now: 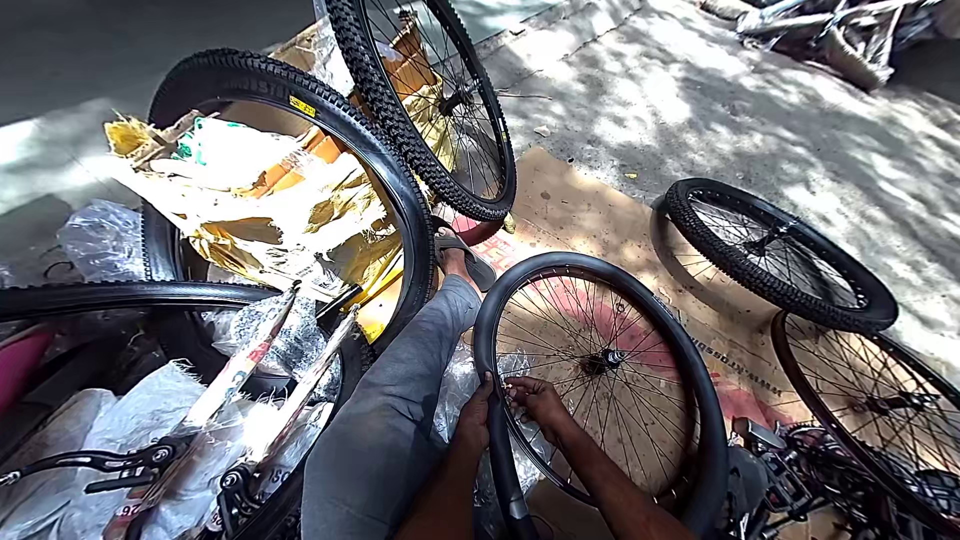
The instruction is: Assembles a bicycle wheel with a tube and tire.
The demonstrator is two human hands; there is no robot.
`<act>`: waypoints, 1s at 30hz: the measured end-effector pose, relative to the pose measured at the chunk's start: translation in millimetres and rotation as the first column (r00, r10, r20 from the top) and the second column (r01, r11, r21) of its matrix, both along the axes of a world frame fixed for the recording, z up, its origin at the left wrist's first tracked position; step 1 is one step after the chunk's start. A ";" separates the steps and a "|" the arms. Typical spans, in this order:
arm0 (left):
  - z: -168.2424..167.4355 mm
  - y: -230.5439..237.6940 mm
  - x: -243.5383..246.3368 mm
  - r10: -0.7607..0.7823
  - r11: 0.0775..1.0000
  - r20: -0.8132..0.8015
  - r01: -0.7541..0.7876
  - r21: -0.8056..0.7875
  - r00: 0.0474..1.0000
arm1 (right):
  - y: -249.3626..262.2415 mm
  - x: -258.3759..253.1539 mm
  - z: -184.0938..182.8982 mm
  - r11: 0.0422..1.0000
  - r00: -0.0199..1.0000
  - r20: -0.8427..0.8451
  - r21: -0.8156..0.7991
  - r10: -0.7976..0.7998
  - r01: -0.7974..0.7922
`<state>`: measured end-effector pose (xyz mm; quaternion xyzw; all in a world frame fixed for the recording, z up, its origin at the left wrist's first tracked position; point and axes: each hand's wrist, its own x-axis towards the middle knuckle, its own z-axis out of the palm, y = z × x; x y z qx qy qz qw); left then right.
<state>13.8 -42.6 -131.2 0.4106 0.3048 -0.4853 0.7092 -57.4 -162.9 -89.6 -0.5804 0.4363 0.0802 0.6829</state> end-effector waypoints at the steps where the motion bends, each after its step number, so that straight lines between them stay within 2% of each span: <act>1: -0.1 -0.2 -0.2 -0.004 1.000 0.002 0.004 -0.001 1.000 | 0.1 -0.1 -0.7 1.000 1.000 0.002 0.004 -0.013 0.013; 6: -0.2 0.1 1.5 -0.017 0.999 0.010 0.018 -0.041 1.000 | 3.7 1.6 -5.8 0.997 1.000 0.000 -0.077 -0.012 0.012; 10: 3.5 0.7 1.9 -0.024 0.998 0.012 0.025 -0.062 1.000 | 1.7 8.7 -3.8 0.936 0.954 -0.210 -0.238 0.212 -0.260; 13: 6.9 0.2 1.9 -0.045 0.999 0.029 0.046 -0.020 0.999 | 3.9 14.7 -4.1 0.907 0.923 -0.299 -0.269 0.241 -0.324; 17: 6.5 0.4 2.5 -0.049 0.998 0.040 0.051 -0.048 0.998 | 5.4 3.1 -11.7 0.937 0.964 -0.160 -0.248 0.211 -0.246; 18: 7.9 0.5 3.8 -0.047 0.998 0.048 0.049 -0.045 0.998 | 4.7 1.4 -13.8 0.911 0.956 -0.156 -0.299 0.246 -0.283; 21: 9.8 1.7 1.1 -0.046 0.999 0.037 0.046 -0.020 0.998 | 7.1 7.8 -8.2 0.818 0.903 -0.321 -0.409 0.285 -0.403; 24: 11.1 -1.7 -0.1 -0.047 0.999 0.018 0.047 -0.022 0.999 | 4.4 16.7 -8.7 0.872 0.910 -0.356 -0.352 0.211 -0.340; 28: 3.8 0.7 2.3 -0.025 0.998 0.024 0.027 -0.051 0.999 | 6.4 5.6 -18.0 0.960 0.983 -0.099 -0.218 0.157 -0.176; 30: 4.3 -0.1 1.0 -0.015 0.999 0.018 0.016 -0.042 1.000 | 10.0 5.3 -17.3 0.976 0.995 -0.043 -0.194 0.091 -0.097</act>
